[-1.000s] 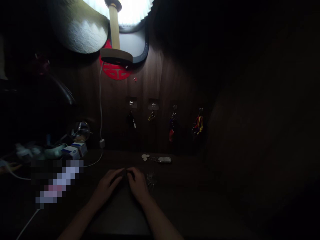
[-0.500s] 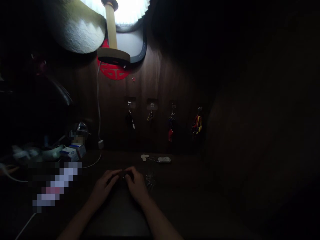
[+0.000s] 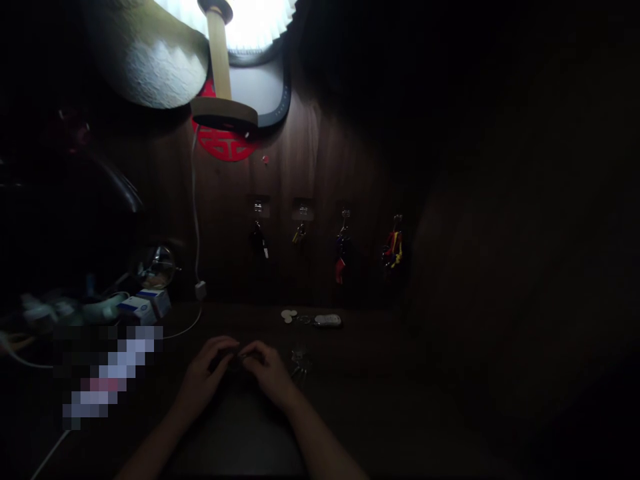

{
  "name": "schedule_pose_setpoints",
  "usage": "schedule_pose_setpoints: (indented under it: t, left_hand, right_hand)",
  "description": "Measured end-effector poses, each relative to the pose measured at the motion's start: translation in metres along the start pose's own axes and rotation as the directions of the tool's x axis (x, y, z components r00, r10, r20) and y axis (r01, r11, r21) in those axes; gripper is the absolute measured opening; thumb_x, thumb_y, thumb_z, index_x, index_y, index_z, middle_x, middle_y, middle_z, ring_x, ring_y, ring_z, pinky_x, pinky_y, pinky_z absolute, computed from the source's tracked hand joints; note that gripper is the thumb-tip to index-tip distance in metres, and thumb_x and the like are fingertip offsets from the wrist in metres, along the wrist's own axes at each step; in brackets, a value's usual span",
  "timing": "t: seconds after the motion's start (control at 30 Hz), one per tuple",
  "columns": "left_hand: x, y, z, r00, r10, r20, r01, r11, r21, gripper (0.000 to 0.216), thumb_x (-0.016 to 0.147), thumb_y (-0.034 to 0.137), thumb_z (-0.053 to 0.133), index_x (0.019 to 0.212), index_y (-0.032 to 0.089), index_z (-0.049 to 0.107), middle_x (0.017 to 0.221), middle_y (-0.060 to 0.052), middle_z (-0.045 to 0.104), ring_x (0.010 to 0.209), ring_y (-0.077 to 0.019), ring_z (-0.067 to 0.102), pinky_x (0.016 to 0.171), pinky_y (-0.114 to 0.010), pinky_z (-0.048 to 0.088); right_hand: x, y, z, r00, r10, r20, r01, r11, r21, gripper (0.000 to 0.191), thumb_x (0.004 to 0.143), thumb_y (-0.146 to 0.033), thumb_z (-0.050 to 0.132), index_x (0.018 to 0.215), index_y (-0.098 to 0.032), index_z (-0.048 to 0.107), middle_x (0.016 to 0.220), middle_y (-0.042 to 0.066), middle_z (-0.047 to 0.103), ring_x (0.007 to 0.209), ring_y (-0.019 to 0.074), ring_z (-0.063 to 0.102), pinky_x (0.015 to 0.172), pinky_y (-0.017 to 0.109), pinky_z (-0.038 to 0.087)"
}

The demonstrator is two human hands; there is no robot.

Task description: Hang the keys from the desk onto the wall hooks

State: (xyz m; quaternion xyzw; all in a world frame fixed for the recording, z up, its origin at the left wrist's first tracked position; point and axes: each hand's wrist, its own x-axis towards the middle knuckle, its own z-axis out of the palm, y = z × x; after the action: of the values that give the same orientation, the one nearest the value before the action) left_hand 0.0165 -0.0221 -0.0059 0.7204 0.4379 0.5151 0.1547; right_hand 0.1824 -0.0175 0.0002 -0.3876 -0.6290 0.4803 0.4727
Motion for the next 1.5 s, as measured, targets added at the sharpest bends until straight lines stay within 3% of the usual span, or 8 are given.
schedule_pose_setpoints:
  t: [0.27, 0.6, 0.77, 0.87, 1.0, 1.23, 1.4, 1.5]
  left_hand:
    - [-0.003, 0.007, 0.001, 0.994, 0.056, 0.095, -0.060, 0.998, 0.033, 0.015, 0.081, 0.026, 0.051, 0.085, 0.025, 0.066, 0.087, -0.003, 0.066, 0.086, -0.0175, 0.062, 0.078, -0.032, 0.051]
    - [-0.004, 0.010, 0.001, 0.986, 0.111, 0.124, -0.123, 0.988, 0.093, 0.013, 0.082, 0.029, 0.055, 0.089, 0.025, 0.065, 0.091, -0.003, 0.066, 0.090, -0.0181, 0.060, 0.082, -0.033, 0.050]
    - [-0.004, 0.010, 0.000, 0.993, 0.077, 0.084, -0.084, 0.993, 0.081, 0.018, 0.085, 0.034, 0.050, 0.083, 0.024, 0.064, 0.086, -0.003, 0.066, 0.086, -0.0180, 0.060, 0.080, -0.033, 0.049]
    - [-0.004, 0.009, -0.001, 0.998, 0.041, 0.050, -0.045, 0.996, 0.075, 0.021, 0.087, 0.037, 0.047, 0.081, 0.024, 0.063, 0.085, -0.003, 0.066, 0.085, -0.0182, 0.059, 0.078, -0.032, 0.049]
    - [-0.003, 0.006, -0.001, 0.998, 0.054, 0.040, -0.057, 0.996, 0.072, 0.022, 0.087, 0.037, 0.047, 0.081, 0.024, 0.063, 0.083, -0.002, 0.065, 0.084, -0.0179, 0.059, 0.079, -0.032, 0.048]
    - [-0.003, 0.010, -0.002, 0.999, 0.053, 0.011, -0.054, 0.996, 0.073, 0.021, 0.085, 0.037, 0.049, 0.078, 0.024, 0.062, 0.080, -0.002, 0.065, 0.081, -0.0176, 0.060, 0.075, -0.031, 0.049]
    - [-0.003, 0.010, -0.001, 1.000, 0.027, -0.012, -0.026, 0.997, 0.069, 0.021, 0.085, 0.037, 0.048, 0.079, 0.024, 0.063, 0.081, -0.002, 0.065, 0.081, -0.0175, 0.060, 0.076, -0.031, 0.049]
    - [-0.001, 0.006, -0.001, 0.999, -0.032, -0.036, 0.034, 0.998, 0.055, 0.024, 0.086, 0.040, 0.045, 0.083, 0.024, 0.063, 0.084, -0.002, 0.066, 0.085, -0.0183, 0.061, 0.080, -0.033, 0.049]
  right_hand:
    - [0.005, 0.008, -0.003, 0.998, 0.034, -0.060, -0.031, 0.998, 0.053, 0.012, 0.069, -0.028, 0.058, 0.077, -0.021, 0.065, 0.067, -0.003, 0.060, 0.066, 0.0137, 0.055, 0.065, 0.026, 0.042]
    - [0.006, 0.005, -0.006, 0.995, 0.041, -0.091, -0.032, 0.995, 0.097, 0.014, 0.067, -0.029, 0.058, 0.076, -0.021, 0.065, 0.072, -0.002, 0.063, 0.071, 0.0149, 0.056, 0.069, 0.026, 0.041]
    - [0.004, 0.002, -0.004, 0.997, 0.035, -0.073, -0.033, 0.999, 0.027, 0.013, 0.069, -0.027, 0.055, 0.074, -0.020, 0.065, 0.068, -0.002, 0.063, 0.071, 0.0152, 0.057, 0.067, 0.026, 0.043]
    - [0.001, -0.002, -0.003, 0.999, -0.007, -0.047, 0.004, 0.998, -0.067, 0.015, 0.073, -0.024, 0.053, 0.076, -0.022, 0.067, 0.075, -0.001, 0.066, 0.078, 0.0164, 0.059, 0.074, 0.028, 0.044]
    - [-0.001, -0.007, -0.005, 0.989, -0.134, -0.068, 0.123, 0.981, -0.149, 0.025, 0.075, -0.020, 0.051, 0.095, -0.024, 0.067, 0.098, 0.001, 0.067, 0.095, 0.0173, 0.058, 0.087, 0.031, 0.042]
    - [-0.001, -0.003, -0.002, 0.981, -0.191, -0.020, 0.182, 0.959, -0.218, 0.009, 0.076, -0.027, 0.062, 0.079, -0.022, 0.068, 0.085, 0.002, 0.066, 0.088, 0.0166, 0.060, 0.085, 0.031, 0.044]
    - [-0.001, -0.003, -0.002, 0.981, -0.193, -0.015, 0.190, 0.978, -0.090, 0.015, 0.073, -0.035, 0.066, 0.069, -0.021, 0.066, 0.083, 0.002, 0.066, 0.086, 0.0167, 0.061, 0.083, 0.031, 0.044]
    - [0.000, -0.007, -0.005, 0.987, -0.140, -0.075, 0.139, 0.990, -0.012, 0.021, 0.069, -0.041, 0.069, 0.066, -0.021, 0.065, 0.087, 0.003, 0.068, 0.087, 0.0185, 0.062, 0.084, 0.033, 0.043]
